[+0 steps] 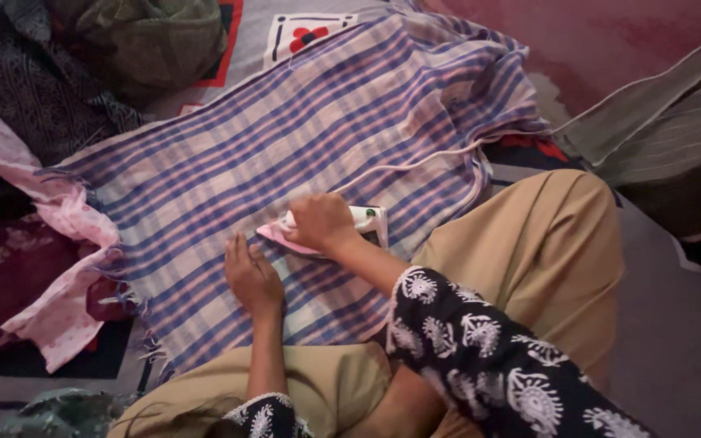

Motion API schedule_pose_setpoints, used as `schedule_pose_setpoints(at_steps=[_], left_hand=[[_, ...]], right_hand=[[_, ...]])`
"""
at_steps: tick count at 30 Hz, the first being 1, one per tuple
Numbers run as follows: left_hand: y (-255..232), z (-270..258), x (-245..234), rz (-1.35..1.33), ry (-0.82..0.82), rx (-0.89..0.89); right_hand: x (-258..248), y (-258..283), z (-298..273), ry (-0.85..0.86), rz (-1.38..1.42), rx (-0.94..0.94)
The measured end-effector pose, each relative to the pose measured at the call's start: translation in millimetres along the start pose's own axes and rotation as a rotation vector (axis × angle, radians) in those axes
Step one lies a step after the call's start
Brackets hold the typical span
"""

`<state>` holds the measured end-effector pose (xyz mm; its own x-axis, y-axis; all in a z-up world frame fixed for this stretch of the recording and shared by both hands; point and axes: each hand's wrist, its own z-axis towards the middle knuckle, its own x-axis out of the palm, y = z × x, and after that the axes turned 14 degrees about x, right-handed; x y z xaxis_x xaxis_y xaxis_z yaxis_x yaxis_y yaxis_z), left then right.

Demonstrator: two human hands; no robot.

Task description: The person irons a blue and white striped cloth laid out on a bed. They use a handheld electric iron, moving it back and forth across the fabric while occasionally adjusting the cloth with their other hand.

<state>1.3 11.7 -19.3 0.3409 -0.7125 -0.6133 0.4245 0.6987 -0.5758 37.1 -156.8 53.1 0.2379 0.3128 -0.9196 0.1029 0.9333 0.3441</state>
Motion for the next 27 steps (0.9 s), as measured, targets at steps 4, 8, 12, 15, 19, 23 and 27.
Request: schedule_pose_setpoints(at_steps=[4,8,12,15,19,23,27], left_hand=[[7.0,-2.6,0.6,-0.015,-0.006,-0.017],[9.8,-5.0,3.4,-0.014,-0.023,-0.004],[7.1,-5.1,1.1,0.007,-0.025,-0.005],[5.1,-4.4,0.1,0.006,-0.023,0.009],[6.9,-1.7,2.3,0.003,-0.017,-0.006],[6.8,-1.7,1.9,0.000,-0.026,-0.010],[6.2,-1.1,2.0,0.002,-0.015,-0.016]], right_hand=[[-22.2,-10.0,-16.1,0.155,-0.062,-0.288],[-53.2,-24.6,-46.6,0.409,-0.156,-0.587],[-82.3,-34.3,-70.0,0.553,-0.132,-0.739],[-86.4,-40.6,-79.1,0.504,-0.069,-0.763],[-67.9,-42.1,-79.5,0.311,-0.054,-0.653],[-42.9,-23.2,-54.0,0.120,-0.044,-0.349],[-10.6,3.4,-18.3,-0.012,-0.135,-0.039]])
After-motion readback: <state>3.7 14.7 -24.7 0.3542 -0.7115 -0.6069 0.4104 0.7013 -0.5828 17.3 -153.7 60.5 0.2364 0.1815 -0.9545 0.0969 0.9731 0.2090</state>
